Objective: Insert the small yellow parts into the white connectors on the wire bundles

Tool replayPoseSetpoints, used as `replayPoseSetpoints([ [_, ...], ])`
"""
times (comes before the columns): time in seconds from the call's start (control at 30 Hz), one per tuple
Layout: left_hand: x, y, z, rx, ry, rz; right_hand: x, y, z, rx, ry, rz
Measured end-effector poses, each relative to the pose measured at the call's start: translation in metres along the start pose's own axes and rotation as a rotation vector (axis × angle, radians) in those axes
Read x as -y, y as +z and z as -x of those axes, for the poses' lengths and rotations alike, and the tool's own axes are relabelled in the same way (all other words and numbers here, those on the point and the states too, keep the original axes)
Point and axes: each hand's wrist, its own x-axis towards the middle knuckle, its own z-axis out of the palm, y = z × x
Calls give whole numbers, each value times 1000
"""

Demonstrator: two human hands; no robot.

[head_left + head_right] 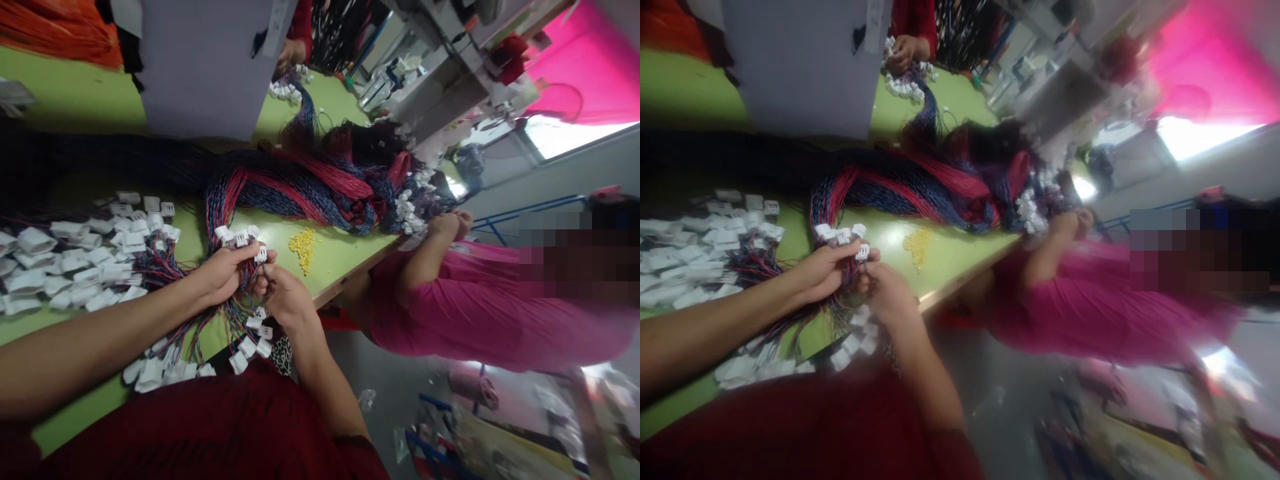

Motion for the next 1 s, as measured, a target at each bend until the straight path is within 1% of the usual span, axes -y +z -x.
replayPoseSetpoints([
  [0.07, 0, -1, 1, 24, -17, -34, 4, 3, 2, 70, 135, -76],
  [0.1, 1, -2, 2, 28, -16, -42, 5, 4, 2, 95, 178, -105],
  [0.13, 1, -2, 2, 28, -10, -43, 6, 4, 1, 110, 201, -129],
  [0.23, 1, -4, 1, 43, -11, -25, 4, 5, -1, 105, 209, -191],
  [0.37, 0, -6, -1, 76, -73, -21, -2, 2, -5, 110, 180, -206],
  [0.47, -1, -8, -2, 82, -112, -29, -8, 2, -6, 97, 103, -165],
  [0.57, 0, -8, -2, 71, -99, -28, -11, 5, -7, 57, 6, -122],
  [0.67, 2, -8, -2, 86, -81, -16, -11, 9, -8, 22, -53, -126],
  [0.8, 3, -7, -2, 94, -53, -21, -9, 14, -8, -6, -59, -139],
  [1.0, 5, -6, -2, 64, 7, -48, -3, 20, -7, -100, -24, -144],
])
